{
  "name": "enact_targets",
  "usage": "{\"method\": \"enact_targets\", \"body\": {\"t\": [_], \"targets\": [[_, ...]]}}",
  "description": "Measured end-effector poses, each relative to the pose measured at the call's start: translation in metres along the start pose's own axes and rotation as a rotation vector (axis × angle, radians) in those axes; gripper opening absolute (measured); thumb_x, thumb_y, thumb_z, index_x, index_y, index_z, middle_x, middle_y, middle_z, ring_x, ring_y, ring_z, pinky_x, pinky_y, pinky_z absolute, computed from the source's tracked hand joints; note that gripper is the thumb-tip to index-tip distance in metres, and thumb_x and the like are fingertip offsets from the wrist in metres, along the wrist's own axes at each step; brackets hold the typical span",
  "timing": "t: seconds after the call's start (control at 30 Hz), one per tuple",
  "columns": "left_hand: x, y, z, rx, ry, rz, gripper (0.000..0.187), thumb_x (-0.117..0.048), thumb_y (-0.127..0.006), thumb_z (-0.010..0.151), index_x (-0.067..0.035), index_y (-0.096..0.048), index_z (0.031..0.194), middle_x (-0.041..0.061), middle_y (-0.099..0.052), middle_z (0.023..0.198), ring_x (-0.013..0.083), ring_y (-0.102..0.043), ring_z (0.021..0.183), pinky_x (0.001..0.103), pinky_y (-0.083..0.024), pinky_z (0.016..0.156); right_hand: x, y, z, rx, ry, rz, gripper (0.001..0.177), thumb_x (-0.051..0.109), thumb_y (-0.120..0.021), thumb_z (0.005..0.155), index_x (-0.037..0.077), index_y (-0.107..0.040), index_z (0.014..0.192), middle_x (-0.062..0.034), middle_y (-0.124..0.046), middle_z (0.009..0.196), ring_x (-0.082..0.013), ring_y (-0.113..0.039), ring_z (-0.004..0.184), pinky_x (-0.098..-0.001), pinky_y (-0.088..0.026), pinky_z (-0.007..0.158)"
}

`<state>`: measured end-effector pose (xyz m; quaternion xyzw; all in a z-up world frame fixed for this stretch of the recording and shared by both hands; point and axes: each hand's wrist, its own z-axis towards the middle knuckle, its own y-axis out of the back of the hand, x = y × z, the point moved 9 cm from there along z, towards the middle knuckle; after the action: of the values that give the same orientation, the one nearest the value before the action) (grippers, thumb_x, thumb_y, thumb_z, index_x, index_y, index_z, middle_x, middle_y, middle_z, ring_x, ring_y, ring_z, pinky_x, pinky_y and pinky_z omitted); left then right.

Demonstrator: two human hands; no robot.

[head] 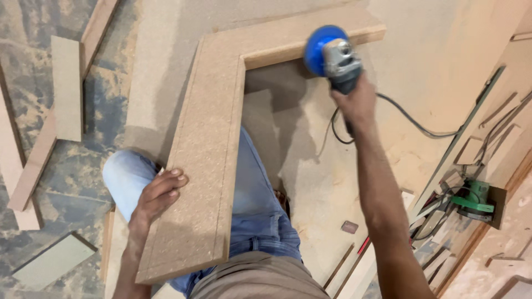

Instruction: The person marks lines on L-shaped wood pieces using a pencil and then sands the edges of one L-shaped wood piece using a power sander.

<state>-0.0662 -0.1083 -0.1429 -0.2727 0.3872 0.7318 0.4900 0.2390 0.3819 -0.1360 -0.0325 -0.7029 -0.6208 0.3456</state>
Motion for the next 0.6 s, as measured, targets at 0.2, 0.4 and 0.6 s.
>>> {"method": "enact_targets", "body": {"t": [0.2,0.4,0.6], "targets": [[0.002,0.001,-0.019,-0.007,0.078,0.021,0.034,0.002,-0.066,0.095,-0.007,-0.058,0.127,0.019,-0.063,0.136,0.0368,-0.053,0.142,0.051,-0.043,0.119,-0.112,0.081,0.034,-0.198,-0.027,-0.025,0.051,0.019,-0.090,0.076,-0.007,-0.066,0.114,-0.0224,-0.073,0.097,-0.0377,-0.072,0.087,-0.0448,-0.057,0.079],[0.001,-0.006,-0.043,-0.073,0.045,0.148,0.029,0.003,-0.066,0.095,-0.004,-0.057,0.122,0.020,-0.060,0.137,0.0375,-0.053,0.140,0.051,-0.046,0.117,-0.157,0.119,0.034,-0.277,-0.327,0.259,0.039,0.018,-0.084,0.079,0.000,-0.070,0.109,-0.0072,-0.073,0.090,-0.0161,-0.071,0.077,-0.0325,-0.057,0.070],[-0.032,-0.065,-0.063,0.133,0.521,0.538,0.030,0.003,-0.061,0.089,-0.008,-0.054,0.115,0.013,-0.058,0.143,0.0335,-0.047,0.144,0.044,-0.041,0.119,-0.127,0.091,0.005,-0.296,-0.225,0.567,0.027,0.006,-0.083,0.087,-0.004,-0.068,0.108,-0.0064,-0.069,0.091,-0.0143,-0.067,0.073,-0.0299,-0.056,0.067]]}}
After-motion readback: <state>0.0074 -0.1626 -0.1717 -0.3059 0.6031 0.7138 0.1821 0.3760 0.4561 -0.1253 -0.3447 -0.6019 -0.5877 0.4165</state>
